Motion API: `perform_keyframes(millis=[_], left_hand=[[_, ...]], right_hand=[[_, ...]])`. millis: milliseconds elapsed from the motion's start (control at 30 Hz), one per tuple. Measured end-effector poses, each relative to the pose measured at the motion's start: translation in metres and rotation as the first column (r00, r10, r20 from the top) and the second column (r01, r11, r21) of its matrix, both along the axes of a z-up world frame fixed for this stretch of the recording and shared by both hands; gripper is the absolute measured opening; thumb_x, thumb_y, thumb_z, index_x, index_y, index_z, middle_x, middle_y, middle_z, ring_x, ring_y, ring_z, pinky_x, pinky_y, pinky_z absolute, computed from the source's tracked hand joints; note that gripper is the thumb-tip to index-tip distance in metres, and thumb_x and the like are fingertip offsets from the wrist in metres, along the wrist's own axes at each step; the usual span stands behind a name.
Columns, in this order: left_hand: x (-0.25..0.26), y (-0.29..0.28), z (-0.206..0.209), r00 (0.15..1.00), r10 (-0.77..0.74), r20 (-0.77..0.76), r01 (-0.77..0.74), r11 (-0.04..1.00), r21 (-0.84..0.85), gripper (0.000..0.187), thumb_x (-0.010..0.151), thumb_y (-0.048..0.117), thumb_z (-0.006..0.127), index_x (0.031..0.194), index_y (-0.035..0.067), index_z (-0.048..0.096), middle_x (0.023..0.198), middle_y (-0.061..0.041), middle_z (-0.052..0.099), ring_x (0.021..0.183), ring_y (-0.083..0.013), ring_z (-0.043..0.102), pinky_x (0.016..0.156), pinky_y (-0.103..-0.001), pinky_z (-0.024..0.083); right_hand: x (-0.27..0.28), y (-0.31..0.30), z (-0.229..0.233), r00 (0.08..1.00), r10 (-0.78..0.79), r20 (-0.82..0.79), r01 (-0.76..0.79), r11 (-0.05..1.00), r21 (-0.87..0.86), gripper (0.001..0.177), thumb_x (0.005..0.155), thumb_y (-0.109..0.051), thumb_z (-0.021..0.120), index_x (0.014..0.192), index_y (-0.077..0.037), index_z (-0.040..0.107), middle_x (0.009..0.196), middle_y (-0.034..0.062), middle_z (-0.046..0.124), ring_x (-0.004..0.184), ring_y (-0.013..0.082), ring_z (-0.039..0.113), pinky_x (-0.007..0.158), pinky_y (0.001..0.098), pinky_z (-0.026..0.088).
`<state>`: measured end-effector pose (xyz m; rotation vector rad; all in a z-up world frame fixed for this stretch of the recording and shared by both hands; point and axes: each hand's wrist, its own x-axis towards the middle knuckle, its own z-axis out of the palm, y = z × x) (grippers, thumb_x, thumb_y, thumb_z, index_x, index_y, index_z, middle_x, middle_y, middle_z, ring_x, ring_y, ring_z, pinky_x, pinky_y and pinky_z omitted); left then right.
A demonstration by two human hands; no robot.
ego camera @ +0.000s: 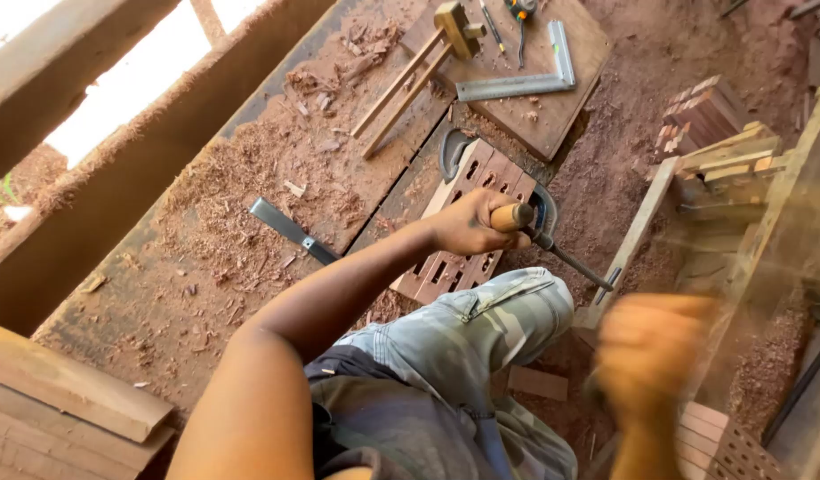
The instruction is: Use a hammer and chisel to carve mortise holes in a wooden board clamped to a workbench.
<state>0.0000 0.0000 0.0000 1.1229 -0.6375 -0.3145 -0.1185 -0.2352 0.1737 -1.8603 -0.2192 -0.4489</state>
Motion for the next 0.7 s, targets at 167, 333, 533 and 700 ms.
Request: perform_keyframes(millis=[167, 333, 533, 700], left_hand=[[-0.014, -0.004, -0.005, 0.996, 0.086, 0.009, -0.087, 0.991, 0.103, 0.014, 0.073, 0.002, 0.066, 0.085, 0.008, 0.068, 0.071, 0.0, 0.067, 0.057, -0.013, 0.059, 0.049, -0.024, 0.046], [-0.003, -0.007, -0.005, 0.997, 0.071, -0.015, -0.07, 0.995, 0.066, 0.016, 0.079, 0.003, 0.071, 0.075, 0.012, 0.058, 0.068, 0.003, 0.059, 0.057, -0.0101, 0.054, 0.052, -0.023, 0.045], [-0.003, -0.009, -0.02, 0.998, 0.047, 0.048, -0.046, 0.999, -0.009, 0.015, 0.085, 0.01, 0.076, 0.079, 0.011, 0.062, 0.068, 0.003, 0.064, 0.053, -0.0065, 0.056, 0.047, -0.02, 0.043], [-0.026, 0.002, -0.007, 0.995, 0.035, -0.097, -0.021, 0.99, 0.139, 0.021, 0.079, -0.004, 0.074, 0.096, 0.004, 0.065, 0.093, -0.009, 0.068, 0.07, -0.0147, 0.063, 0.058, -0.023, 0.054]], right_hand=[[-0.019, 0.02, -0.024, 0.972, -0.168, -0.165, -0.03, 0.607, -0.794, 0.058, 0.097, -0.011, 0.065, 0.15, 0.009, 0.053, 0.068, 0.0169, 0.065, 0.05, 0.0307, 0.054, 0.047, 0.0401, 0.042], [0.052, -0.072, 0.072, 0.967, 0.086, -0.239, -0.226, 0.724, -0.652, 0.017, 0.105, -0.005, 0.036, 0.091, -0.002, 0.046, 0.106, 0.0121, 0.047, 0.094, 0.0257, 0.044, 0.092, 0.0377, 0.037], [0.045, -0.044, -0.045, 0.555, 0.17, -0.814, -0.828, 0.209, -0.521, 0.08, 0.087, -0.052, 0.035, 0.16, -0.021, 0.027, 0.124, 0.0006, 0.035, 0.1, 0.0182, 0.025, 0.083, 0.0442, 0.021], [-0.027, 0.026, -0.059, 0.935, -0.105, -0.338, -0.165, 0.717, -0.677, 0.058, 0.094, -0.017, 0.063, 0.149, -0.002, 0.051, 0.092, 0.0204, 0.077, 0.059, 0.0298, 0.07, 0.047, 0.0406, 0.05]])
